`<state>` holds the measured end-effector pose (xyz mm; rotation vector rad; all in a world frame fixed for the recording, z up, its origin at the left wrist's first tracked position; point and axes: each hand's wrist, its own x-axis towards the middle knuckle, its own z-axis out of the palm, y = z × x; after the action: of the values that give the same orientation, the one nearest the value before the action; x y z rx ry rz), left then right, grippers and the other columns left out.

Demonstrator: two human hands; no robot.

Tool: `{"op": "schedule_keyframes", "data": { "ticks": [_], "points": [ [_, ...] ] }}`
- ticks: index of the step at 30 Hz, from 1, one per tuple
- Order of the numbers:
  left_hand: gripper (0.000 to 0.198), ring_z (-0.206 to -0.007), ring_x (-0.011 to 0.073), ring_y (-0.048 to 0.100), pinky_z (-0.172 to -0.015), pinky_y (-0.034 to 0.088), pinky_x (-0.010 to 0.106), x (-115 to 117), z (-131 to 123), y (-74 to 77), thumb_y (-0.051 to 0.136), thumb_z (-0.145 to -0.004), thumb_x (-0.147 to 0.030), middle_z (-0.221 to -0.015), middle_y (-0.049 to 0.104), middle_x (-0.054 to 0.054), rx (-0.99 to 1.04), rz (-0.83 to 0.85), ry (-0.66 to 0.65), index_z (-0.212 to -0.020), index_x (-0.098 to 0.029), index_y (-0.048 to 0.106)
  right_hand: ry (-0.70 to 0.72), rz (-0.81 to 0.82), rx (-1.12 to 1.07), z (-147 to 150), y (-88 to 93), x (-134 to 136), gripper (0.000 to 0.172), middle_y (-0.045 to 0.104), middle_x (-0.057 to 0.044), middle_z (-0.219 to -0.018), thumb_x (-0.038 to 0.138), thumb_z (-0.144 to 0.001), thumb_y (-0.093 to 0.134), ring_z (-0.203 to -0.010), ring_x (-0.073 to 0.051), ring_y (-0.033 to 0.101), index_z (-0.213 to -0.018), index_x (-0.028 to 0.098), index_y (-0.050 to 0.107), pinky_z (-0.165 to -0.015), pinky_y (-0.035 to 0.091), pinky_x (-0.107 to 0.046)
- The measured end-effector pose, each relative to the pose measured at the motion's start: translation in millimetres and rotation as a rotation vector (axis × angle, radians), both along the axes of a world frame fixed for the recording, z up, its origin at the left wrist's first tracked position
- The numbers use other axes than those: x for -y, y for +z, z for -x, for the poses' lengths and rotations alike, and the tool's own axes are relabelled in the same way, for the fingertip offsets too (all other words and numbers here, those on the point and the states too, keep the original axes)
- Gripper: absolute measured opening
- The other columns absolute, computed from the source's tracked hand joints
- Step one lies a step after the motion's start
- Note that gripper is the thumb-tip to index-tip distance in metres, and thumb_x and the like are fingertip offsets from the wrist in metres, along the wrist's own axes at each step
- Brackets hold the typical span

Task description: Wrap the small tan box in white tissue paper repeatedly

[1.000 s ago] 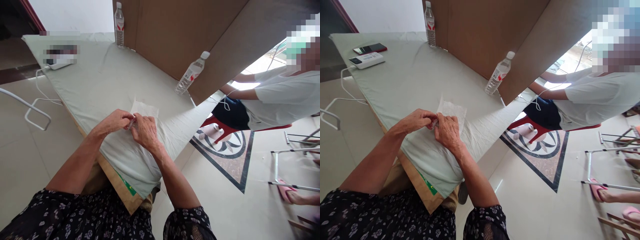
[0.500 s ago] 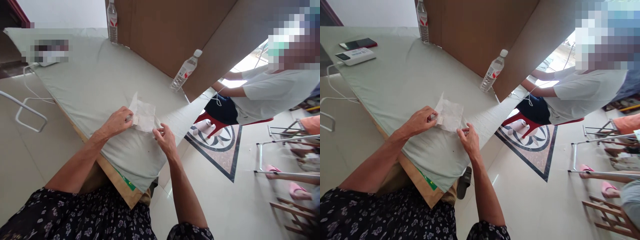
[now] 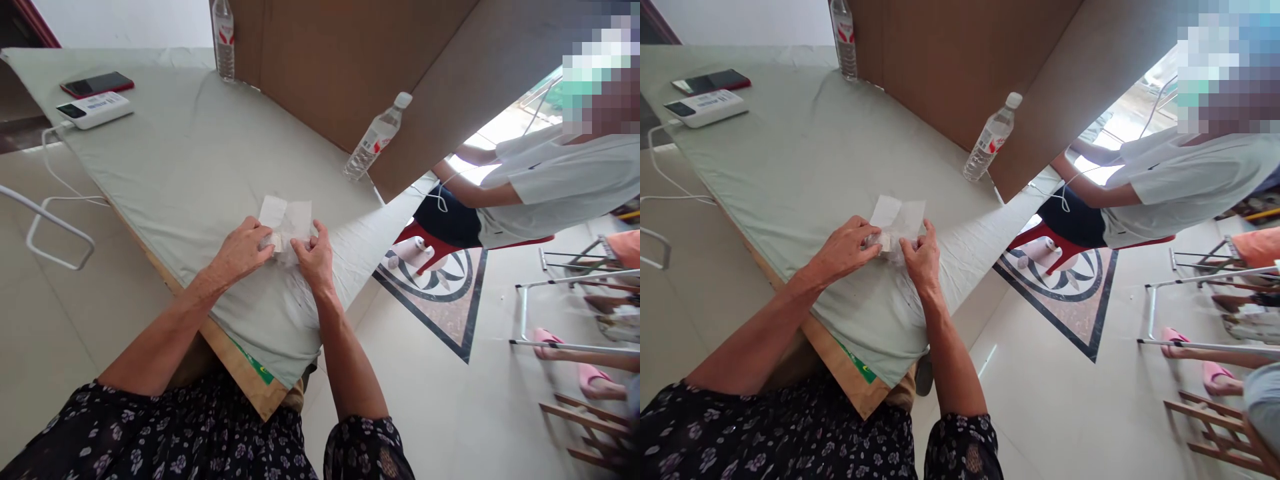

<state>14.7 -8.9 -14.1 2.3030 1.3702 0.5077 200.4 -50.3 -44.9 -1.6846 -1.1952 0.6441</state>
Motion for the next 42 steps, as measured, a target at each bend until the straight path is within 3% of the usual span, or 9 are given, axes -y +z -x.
{"op": "schedule_keyframes", "data": {
  "ticks": [13, 16, 21, 26, 29, 33, 36, 39, 42],
  "points": [
    [0.025, -0.1, 0.0254, 0.068, -0.091, 0.056, 0.037, 1, -9, 2.6, 0.059, -0.092, -0.025, -0.116, 0.065, 0.013, 0.007, 0.048, 0.022, -0.109, -0.016, 0.075, 0.124, -0.05, 0.093, 35, 15.0, -10, 0.065, 0.074, -0.003, -0.09, 0.032, -0.089, 0.064, -0.074, -0.017, 0.065, -0.151, 0.014, 0.05, -0.079, 0.053, -0.034],
    [0.027, -0.097, 0.0243, 0.068, -0.091, 0.056, 0.037, 2, -9, -2.8, 0.06, -0.091, -0.026, -0.115, 0.066, 0.013, 0.091, 0.058, 0.045, -0.112, -0.016, 0.074, 0.24, -0.022, 0.127, 32, 19.3, -5, 0.063, 0.077, -0.007, -0.104, 0.035, -0.093, 0.061, -0.074, -0.017, 0.067, -0.152, 0.015, 0.05, -0.081, 0.054, -0.035],
    [0.059, -0.086, 0.0186, 0.065, -0.093, 0.057, 0.038, 2, -5, -15.1, 0.063, -0.078, -0.021, -0.121, 0.066, 0.013, 0.311, 0.063, 0.081, -0.137, -0.012, 0.061, 0.482, -0.011, 0.109, 16, 25.7, -5, 0.052, 0.078, -0.008, -0.115, 0.032, -0.102, 0.042, -0.094, -0.018, 0.07, -0.152, 0.017, 0.051, -0.09, 0.056, -0.035],
    [0.062, -0.073, 0.0128, 0.06, -0.078, 0.057, 0.032, 0, 1, -17.2, 0.064, -0.078, -0.026, -0.118, 0.068, 0.009, 0.513, 0.251, 0.112, -0.138, -0.014, 0.058, 0.588, 0.008, 0.299, 13, 29.9, -10, 0.067, 0.076, -0.009, -0.123, 0.012, -0.088, 0.049, -0.099, -0.019, 0.07, -0.155, 0.015, 0.045, -0.095, 0.054, -0.036],
    [0.054, -0.073, 0.0131, 0.06, -0.079, 0.056, 0.034, -2, 0, -17.0, 0.067, -0.082, -0.037, -0.115, 0.068, 0.008, 0.5, 0.237, 0.116, -0.132, -0.016, 0.062, 0.607, -0.007, 0.372, 14, 32.9, -11, 0.071, 0.075, -0.009, -0.124, 0.011, -0.084, 0.052, -0.1, -0.021, 0.07, -0.154, 0.017, 0.046, -0.093, 0.054, -0.036],
    [0.051, -0.073, 0.0122, 0.059, -0.081, 0.056, 0.033, -2, -4, -23.6, 0.067, -0.081, -0.028, -0.113, 0.067, 0.007, 0.459, 0.135, 0.109, -0.131, -0.017, 0.064, 0.611, -0.022, 0.234, 8, 27.3, -11, 0.07, 0.076, -0.005, -0.12, 0.011, -0.083, 0.05, -0.075, -0.014, 0.064, -0.152, 0.022, 0.048, -0.08, 0.055, -0.032],
    [0.054, -0.073, 0.0112, 0.057, -0.082, 0.057, 0.032, -2, -5, -28.1, 0.066, -0.081, -0.025, -0.113, 0.065, 0.006, 0.46, 0.094, 0.093, -0.134, -0.018, 0.062, 0.433, -0.087, 0.113, 3, 15.9, -10, 0.062, 0.075, -0.005, -0.12, 0.017, -0.085, 0.052, -0.064, -0.011, 0.057, -0.147, 0.023, 0.052, -0.069, 0.053, -0.029],
    [0.059, -0.073, 0.0112, 0.056, -0.084, 0.057, 0.032, -1, -5, -26.6, 0.066, -0.082, -0.024, -0.114, 0.064, 0.007, 0.428, 0.079, 0.067, -0.14, -0.016, 0.059, 0.285, -0.165, 0.183, 0, 6.4, -13, 0.055, 0.076, -0.005, -0.115, 0.02, -0.087, 0.055, -0.078, -0.015, 0.063, -0.142, 0.022, 0.057, -0.08, 0.055, -0.034],
    [0.061, -0.074, 0.0123, 0.056, -0.086, 0.056, 0.033, 2, -5, -22.7, 0.062, -0.083, -0.022, -0.116, 0.062, 0.008, 0.372, 0.037, 0.041, -0.144, -0.016, 0.058, 0.352, -0.186, 0.321, 3, 2.8, -21, 0.051, 0.078, -0.007, -0.113, 0.016, -0.09, 0.05, -0.099, -0.022, 0.066, -0.14, 0.021, 0.061, -0.099, 0.052, -0.043]
  ]
}}
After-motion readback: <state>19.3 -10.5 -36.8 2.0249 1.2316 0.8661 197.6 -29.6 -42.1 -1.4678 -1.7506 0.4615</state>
